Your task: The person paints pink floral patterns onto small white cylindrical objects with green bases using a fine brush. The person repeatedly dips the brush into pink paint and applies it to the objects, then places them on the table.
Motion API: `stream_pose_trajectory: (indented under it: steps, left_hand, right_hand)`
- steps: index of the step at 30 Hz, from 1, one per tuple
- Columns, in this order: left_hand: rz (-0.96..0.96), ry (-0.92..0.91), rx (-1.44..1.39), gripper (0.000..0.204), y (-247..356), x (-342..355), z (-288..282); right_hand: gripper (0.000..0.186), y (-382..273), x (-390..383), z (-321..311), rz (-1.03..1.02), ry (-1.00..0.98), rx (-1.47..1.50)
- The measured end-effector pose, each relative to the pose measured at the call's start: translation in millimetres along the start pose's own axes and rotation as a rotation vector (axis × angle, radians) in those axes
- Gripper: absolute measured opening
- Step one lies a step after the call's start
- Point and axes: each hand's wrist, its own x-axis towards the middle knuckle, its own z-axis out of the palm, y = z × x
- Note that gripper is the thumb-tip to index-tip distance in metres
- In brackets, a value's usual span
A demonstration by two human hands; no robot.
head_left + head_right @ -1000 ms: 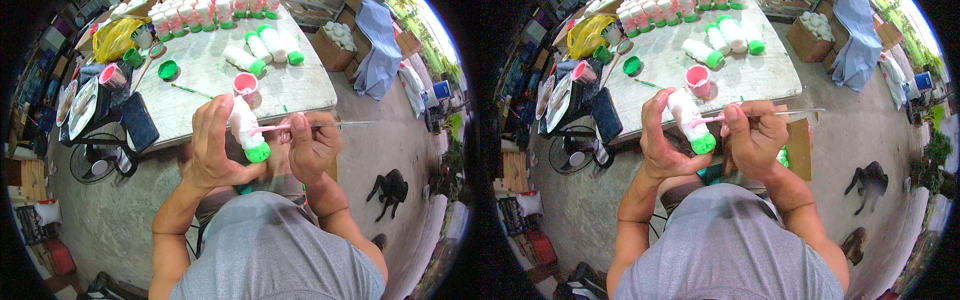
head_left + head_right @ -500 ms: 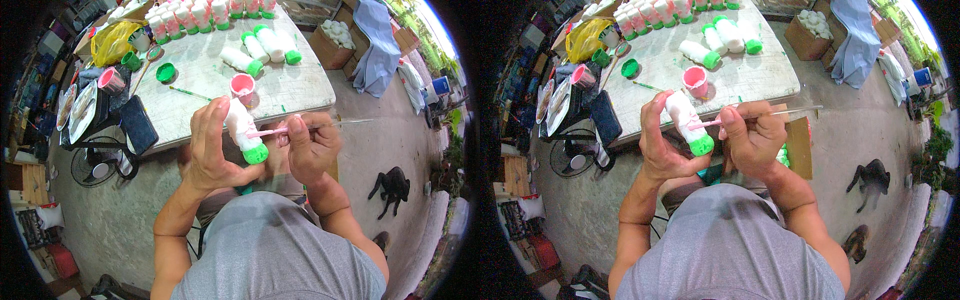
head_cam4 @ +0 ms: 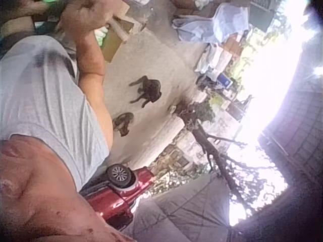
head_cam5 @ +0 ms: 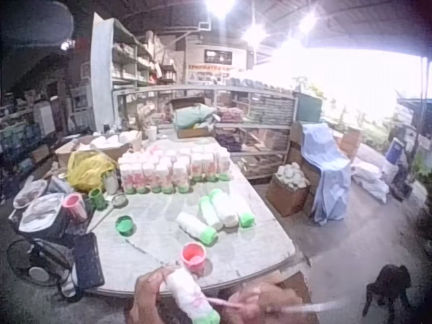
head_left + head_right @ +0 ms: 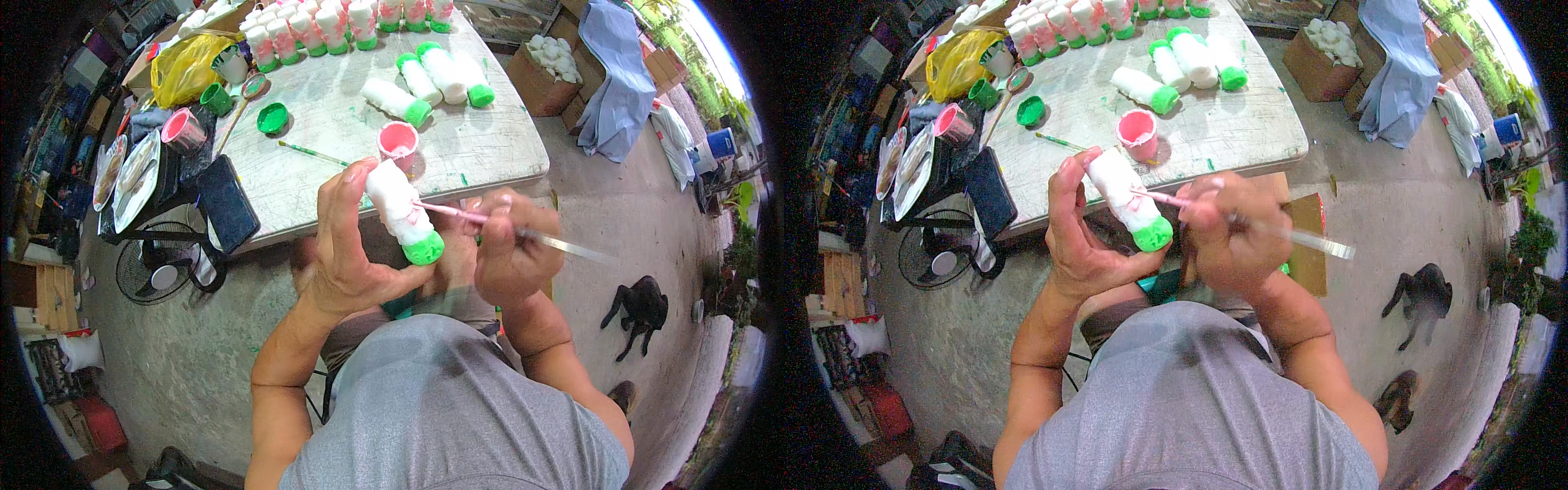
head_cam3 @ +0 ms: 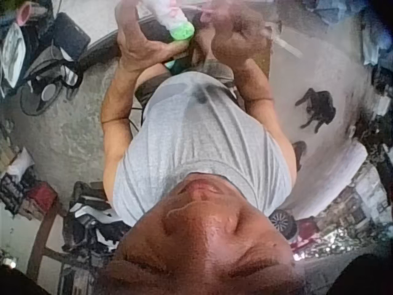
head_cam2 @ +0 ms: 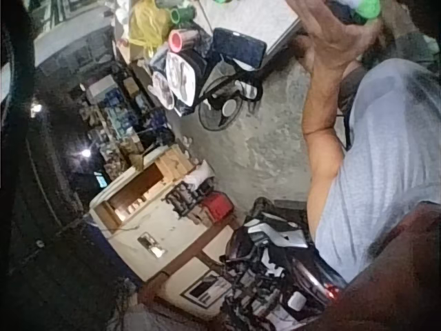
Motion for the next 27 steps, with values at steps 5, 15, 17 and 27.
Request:
stream_pose_trajectory:
  steps: [5, 15, 17, 27]
  left_hand:
    - [0.048, -0.003, 0.136, 0.123, 4.3, 6.5, -2.7]
    - [0.056, -0.014, 0.113, 0.115, 2.5, 5.2, -5.3]
    - [0.06, -0.008, 0.099, 0.113, 4.3, 6.1, -5.3]
    - [0.042, -0.041, 0.114, 0.112, 5.3, 5.2, -5.3]
  right_hand:
    - [0.027, -12.5, -0.2, -3.5, -0.306, -0.224, -0.225]
    - [0.01, -8.4, -6.4, 12.9, 0.179, 0.074, 0.099]
    - [0.008, -2.6, -7.4, 12.1, 0.271, 0.114, 0.146]
    - [0.01, -3.1, -4.8, 12.0, 0.194, 0.109, 0.074]
